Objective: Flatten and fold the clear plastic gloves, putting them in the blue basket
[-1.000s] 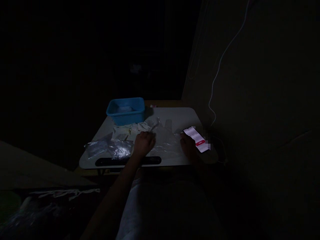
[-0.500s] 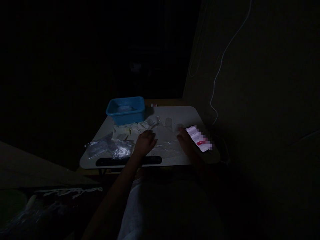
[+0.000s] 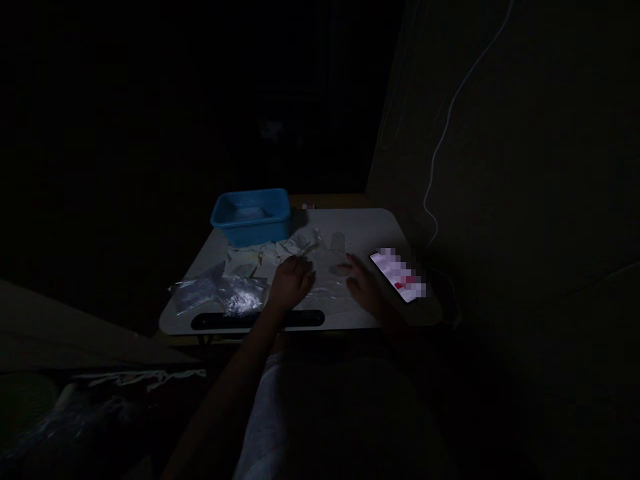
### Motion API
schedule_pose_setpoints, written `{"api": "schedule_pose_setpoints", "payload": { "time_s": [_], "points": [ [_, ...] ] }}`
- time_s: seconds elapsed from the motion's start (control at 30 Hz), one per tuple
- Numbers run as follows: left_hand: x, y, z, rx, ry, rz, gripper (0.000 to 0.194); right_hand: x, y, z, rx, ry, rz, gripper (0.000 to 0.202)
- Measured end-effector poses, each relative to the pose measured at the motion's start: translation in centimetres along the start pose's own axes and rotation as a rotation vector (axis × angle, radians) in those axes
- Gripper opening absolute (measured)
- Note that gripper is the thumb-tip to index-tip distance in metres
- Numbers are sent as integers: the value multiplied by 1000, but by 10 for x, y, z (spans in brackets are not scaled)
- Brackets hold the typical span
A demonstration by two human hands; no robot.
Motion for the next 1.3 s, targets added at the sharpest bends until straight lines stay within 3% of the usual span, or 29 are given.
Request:
{"api": "schedule_pose_setpoints", "payload": {
  "time_s": [0.17, 0.37, 0.63, 0.8, 1.0, 1.3],
  "points": [
    [-1, -9, -7, 45, 15, -18, 34, -3, 9, 9, -125, -97, 33, 62],
    [3, 3, -30, -41, 228, 171, 39, -4, 14, 14, -214, -94, 77, 58],
    [1, 21, -50, -137, 233, 331, 43, 0, 15, 11, -272, -48, 90, 53],
    [1, 24, -52, -144, 237, 348, 44, 3, 7, 1, -429, 80, -14, 45],
    [-2, 24, -49, -92, 226, 334, 43, -3, 20, 3, -606, 70, 30, 48],
    [-2, 24, -48, -84, 214, 334, 44, -4, 21, -1, -635, 88, 52, 53]
  ]
}}
Point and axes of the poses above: each hand's wrist, its own x-axis towards the middle knuckle, its own y-axis out of the palm, z = x × y, the point moved 9 cm from there along x, towards the middle knuckle, and after that the axes turned 13 degrees about y, right-handed, at the moved point
